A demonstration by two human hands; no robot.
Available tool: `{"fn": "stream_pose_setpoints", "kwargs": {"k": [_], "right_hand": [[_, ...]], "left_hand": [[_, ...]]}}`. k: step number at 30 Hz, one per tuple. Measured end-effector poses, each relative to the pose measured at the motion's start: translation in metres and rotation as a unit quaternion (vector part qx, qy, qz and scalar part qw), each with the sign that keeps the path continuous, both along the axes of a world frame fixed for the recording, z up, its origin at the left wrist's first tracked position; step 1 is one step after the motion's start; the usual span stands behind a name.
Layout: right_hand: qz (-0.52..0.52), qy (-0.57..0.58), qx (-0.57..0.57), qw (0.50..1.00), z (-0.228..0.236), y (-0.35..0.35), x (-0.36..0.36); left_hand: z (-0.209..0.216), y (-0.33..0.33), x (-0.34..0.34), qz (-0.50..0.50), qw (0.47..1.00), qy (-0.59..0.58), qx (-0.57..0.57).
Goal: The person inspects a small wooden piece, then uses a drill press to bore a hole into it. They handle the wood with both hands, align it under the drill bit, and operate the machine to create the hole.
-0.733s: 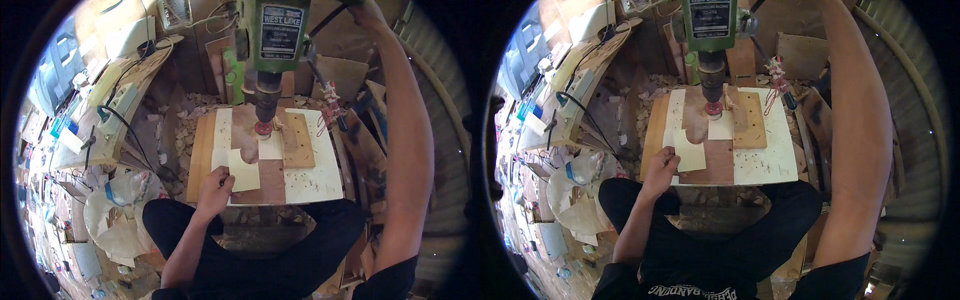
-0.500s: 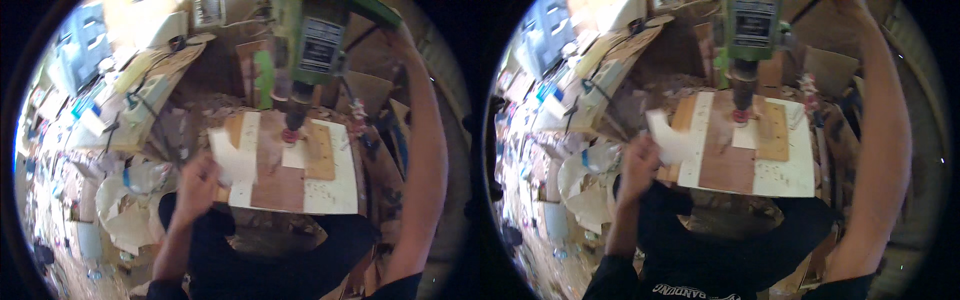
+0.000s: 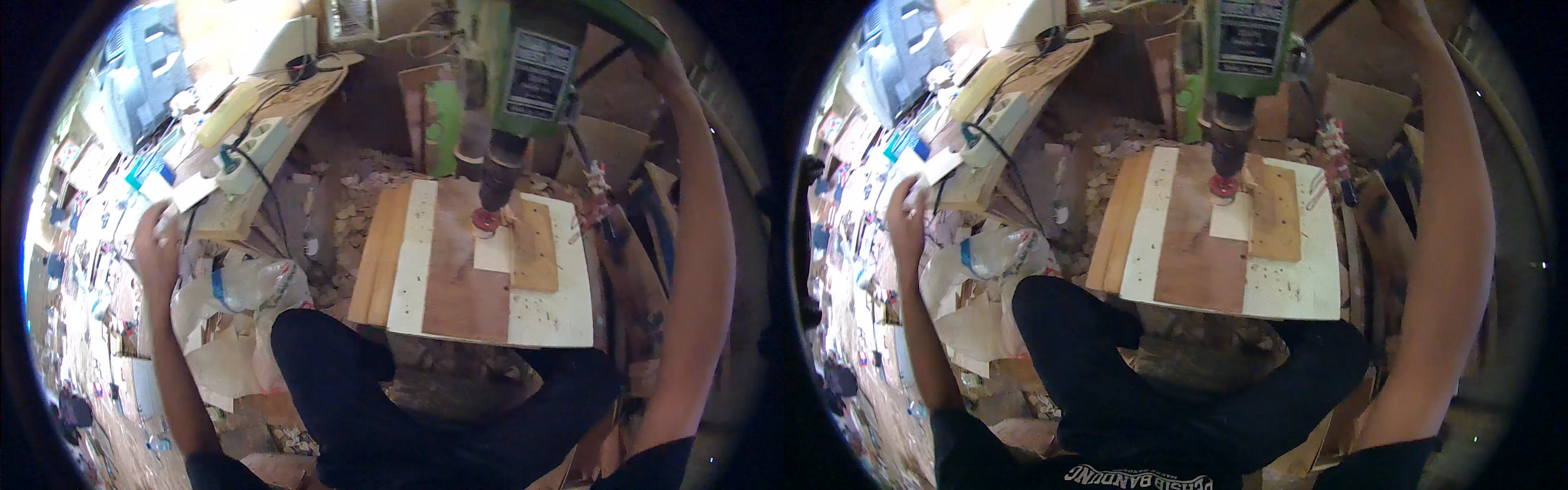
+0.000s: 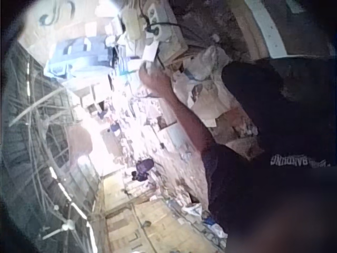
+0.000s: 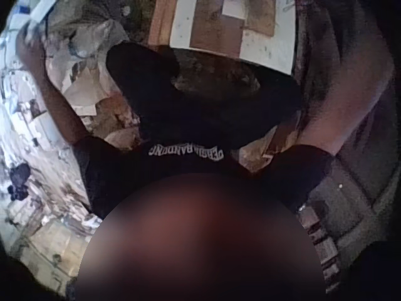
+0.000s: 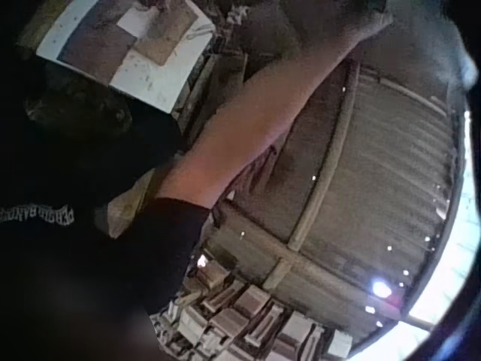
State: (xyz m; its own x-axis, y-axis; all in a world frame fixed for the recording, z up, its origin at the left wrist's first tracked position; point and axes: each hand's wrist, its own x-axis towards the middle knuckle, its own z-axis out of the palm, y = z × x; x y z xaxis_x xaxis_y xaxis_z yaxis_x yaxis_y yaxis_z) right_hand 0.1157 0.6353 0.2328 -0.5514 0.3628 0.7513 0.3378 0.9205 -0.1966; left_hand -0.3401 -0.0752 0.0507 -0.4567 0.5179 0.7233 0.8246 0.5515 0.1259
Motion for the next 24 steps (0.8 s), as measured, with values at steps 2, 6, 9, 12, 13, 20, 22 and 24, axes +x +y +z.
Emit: {"fn": "stream_pose_setpoints", "kwargs": {"k": [2, 6, 9, 12, 13, 20, 22, 24], "right_hand": [[-0.026, 0.02, 0.007, 0.999, -0.003, -0.02, -0.008], [-0.043, 0.047, 0.006, 0.998, -0.006, -0.053, -0.023], [-0.054, 0.07, -0.02, 0.996, -0.005, -0.067, -0.027], [-0.053, 0.107, -0.082, 0.989, -0.003, -0.072, -0.03], [-0.04, 0.132, -0.127, 0.982, -0.002, -0.072, -0.031], [0.105, 0.274, -0.393, 0.871, 0.0, -0.062, -0.032], [-0.034, 0.2, -0.214, 0.956, -0.002, -0.062, -0.02], [-0.071, 0.167, -0.181, 0.967, -0.002, -0.06, -0.011]], "left_hand": [[-0.023, -0.068, 0.016, -0.007, 0.997, -0.029, 0.068], [-0.114, -0.247, 0.073, 0.21, 0.954, -0.189, 0.097], [-0.194, -0.365, 0.147, 0.406, 0.869, -0.28, 0.024], [-0.275, -0.396, 0.205, 0.449, 0.74, -0.5, -0.034], [-0.297, -0.389, 0.217, 0.433, 0.718, -0.544, -0.037], [-0.38, -0.299, 0.269, 0.327, 0.646, -0.69, -0.005], [-0.381, -0.297, 0.272, 0.316, 0.64, -0.701, 0.006], [-0.379, -0.305, 0.274, 0.309, 0.633, -0.71, 0.016]]}}
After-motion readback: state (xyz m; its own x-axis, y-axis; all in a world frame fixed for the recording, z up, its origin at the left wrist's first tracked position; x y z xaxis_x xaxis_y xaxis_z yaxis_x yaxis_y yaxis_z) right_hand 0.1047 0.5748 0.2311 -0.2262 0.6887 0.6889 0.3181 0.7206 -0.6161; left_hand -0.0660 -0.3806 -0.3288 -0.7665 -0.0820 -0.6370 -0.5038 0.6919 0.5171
